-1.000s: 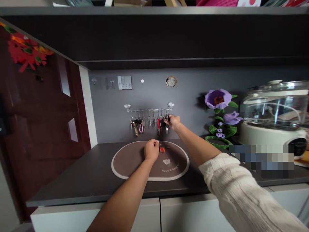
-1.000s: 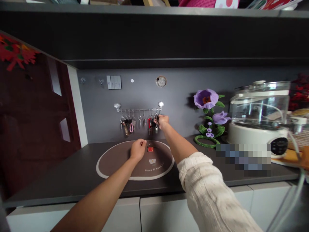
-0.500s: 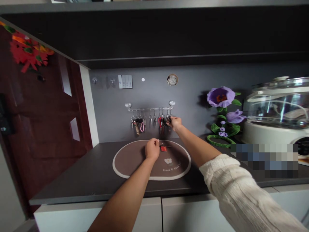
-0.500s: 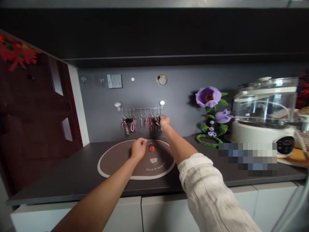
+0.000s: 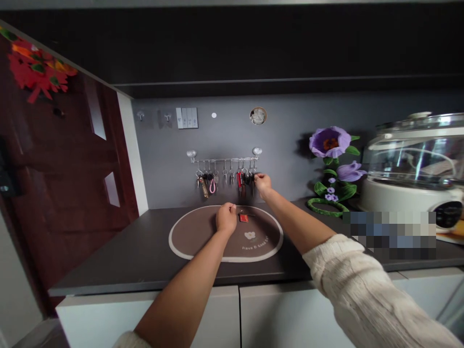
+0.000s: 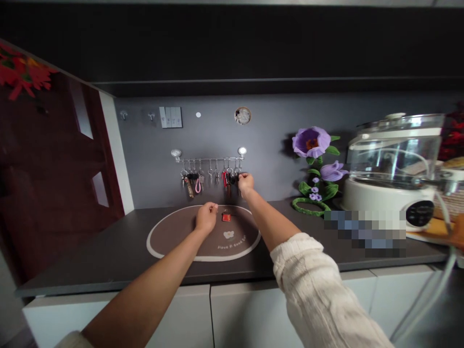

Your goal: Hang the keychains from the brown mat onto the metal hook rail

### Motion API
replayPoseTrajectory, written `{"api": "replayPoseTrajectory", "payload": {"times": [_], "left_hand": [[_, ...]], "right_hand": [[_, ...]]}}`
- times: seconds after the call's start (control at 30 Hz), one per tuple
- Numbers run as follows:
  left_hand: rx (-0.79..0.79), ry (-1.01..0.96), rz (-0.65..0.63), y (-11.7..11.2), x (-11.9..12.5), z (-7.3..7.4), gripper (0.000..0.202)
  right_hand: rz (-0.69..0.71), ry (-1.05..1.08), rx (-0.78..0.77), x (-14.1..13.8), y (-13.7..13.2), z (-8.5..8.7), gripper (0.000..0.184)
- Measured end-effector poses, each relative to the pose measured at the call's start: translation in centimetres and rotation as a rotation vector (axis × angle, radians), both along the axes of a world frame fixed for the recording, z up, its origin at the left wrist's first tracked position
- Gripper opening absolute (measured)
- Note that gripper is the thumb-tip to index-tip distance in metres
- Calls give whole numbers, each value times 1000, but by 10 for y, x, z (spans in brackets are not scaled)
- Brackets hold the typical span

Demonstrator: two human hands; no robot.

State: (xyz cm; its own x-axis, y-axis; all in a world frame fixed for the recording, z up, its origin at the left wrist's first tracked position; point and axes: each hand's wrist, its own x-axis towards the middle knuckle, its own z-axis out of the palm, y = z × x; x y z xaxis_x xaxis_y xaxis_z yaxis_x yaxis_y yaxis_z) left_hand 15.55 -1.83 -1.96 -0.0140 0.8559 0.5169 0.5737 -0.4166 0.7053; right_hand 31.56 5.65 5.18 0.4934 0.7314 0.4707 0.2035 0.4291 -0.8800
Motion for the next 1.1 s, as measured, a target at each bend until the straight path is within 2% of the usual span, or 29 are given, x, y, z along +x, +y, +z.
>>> {"api": "replayPoseTrajectory", "payload": {"times": [0.07, 0.13, 0.37, 0.6, 0.7, 0.93, 1.1], "left_hand": [[2, -5, 6, 1, 0, -1, 21], [2, -11, 8, 2, -1, -1, 21], [-20, -34, 19, 2, -3, 1, 19], [-30, -52, 24, 2, -5, 1, 19], [-24, -39, 36, 4, -5, -1, 19], [-27, -46, 3, 7, -6, -3, 20], [-43, -55, -15, 6, -6, -2, 19]], "right_hand": [[-146, 1, -46, -4, -7, -1, 9], [-208, -9, -68, -10, -16, -2, 15], [-46, -101, -73, -29, -47, -20, 18], [105, -446, -114, -28, -70, -53, 9], [123, -646, -150, -23, -76, -60, 6], [72, -1043, -97, -17, -72, -66, 14], [94, -1223, -115, -16, -68, -70, 19]]}}
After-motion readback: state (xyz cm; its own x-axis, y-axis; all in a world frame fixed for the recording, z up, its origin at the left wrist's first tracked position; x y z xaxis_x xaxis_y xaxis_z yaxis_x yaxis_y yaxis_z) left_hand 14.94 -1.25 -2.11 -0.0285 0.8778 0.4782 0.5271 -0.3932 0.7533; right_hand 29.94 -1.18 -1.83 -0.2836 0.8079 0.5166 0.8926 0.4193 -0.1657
